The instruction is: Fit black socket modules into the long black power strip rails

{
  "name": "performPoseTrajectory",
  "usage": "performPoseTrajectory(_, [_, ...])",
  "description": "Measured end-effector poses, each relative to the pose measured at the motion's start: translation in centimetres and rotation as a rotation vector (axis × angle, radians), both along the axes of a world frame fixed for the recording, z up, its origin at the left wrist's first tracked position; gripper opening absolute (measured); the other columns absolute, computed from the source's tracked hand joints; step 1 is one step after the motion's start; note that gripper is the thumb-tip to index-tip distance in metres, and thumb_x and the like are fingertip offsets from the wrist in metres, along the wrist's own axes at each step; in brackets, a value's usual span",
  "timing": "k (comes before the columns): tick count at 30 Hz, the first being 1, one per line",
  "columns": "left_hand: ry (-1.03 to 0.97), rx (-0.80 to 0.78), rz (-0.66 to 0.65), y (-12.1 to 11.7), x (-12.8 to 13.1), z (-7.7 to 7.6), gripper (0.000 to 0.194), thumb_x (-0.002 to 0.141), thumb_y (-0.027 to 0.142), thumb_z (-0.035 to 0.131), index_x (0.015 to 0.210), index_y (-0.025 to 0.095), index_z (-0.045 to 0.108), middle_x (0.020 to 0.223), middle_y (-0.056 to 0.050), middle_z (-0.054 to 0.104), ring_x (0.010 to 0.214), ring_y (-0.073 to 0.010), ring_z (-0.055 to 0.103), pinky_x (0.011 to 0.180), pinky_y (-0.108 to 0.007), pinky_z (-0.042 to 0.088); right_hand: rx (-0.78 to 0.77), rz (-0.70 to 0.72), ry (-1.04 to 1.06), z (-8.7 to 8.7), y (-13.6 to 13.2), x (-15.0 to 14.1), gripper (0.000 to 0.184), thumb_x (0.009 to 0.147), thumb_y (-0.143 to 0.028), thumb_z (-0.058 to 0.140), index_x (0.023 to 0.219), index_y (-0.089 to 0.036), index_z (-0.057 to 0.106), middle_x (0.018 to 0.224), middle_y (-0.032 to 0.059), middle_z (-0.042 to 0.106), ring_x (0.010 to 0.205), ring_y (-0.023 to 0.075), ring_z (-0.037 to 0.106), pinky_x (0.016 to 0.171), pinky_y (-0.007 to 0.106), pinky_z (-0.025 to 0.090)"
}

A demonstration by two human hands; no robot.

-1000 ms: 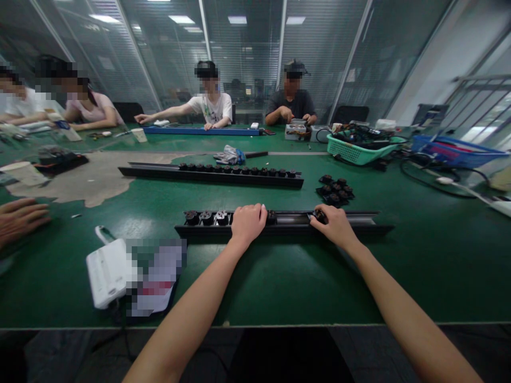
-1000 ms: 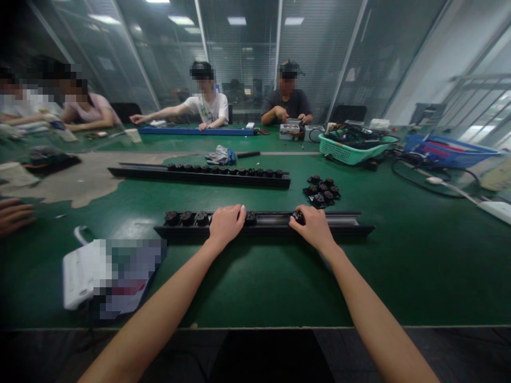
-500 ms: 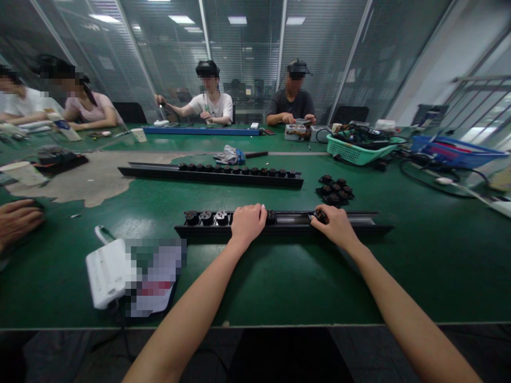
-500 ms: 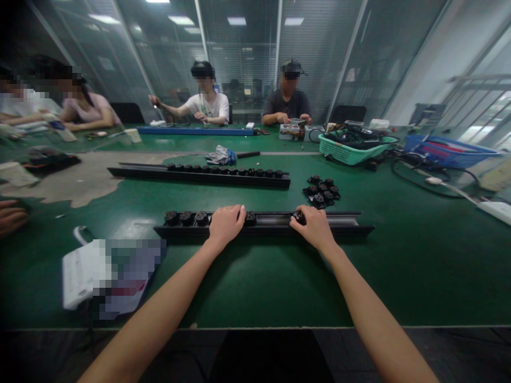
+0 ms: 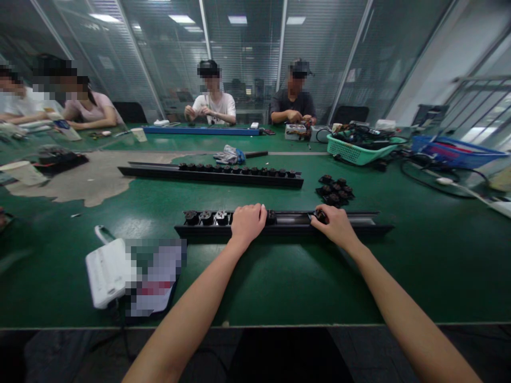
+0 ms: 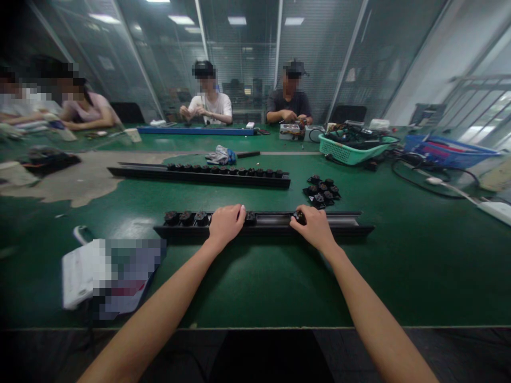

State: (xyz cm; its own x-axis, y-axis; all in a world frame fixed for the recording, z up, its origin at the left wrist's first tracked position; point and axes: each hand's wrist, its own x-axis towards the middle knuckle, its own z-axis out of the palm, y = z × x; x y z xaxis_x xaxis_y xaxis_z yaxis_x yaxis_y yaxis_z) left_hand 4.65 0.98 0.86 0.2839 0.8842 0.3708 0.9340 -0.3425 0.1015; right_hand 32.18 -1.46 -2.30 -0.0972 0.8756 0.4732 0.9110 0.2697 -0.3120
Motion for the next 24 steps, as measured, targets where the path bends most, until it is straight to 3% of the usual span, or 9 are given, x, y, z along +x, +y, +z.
performPoseTrajectory(24, [-0.028,-0.005,-0.019,0.08,-0.07,-0.04,0.048,0.102,0.037,0.025,0.087,0.017,0.066,0.088,-0.010,0.072,0.079,-0.0218,0.065,0.074,-0.033,0.040,-0.007,-0.004,0.009,0.22,-0.09,0.07,0.024,0.083,-0.041,0.054,0.094,-0.020,0.060,0.090,0.0076,0.068,0.084,0.0245,0.061,0.080,0.038,0.041])
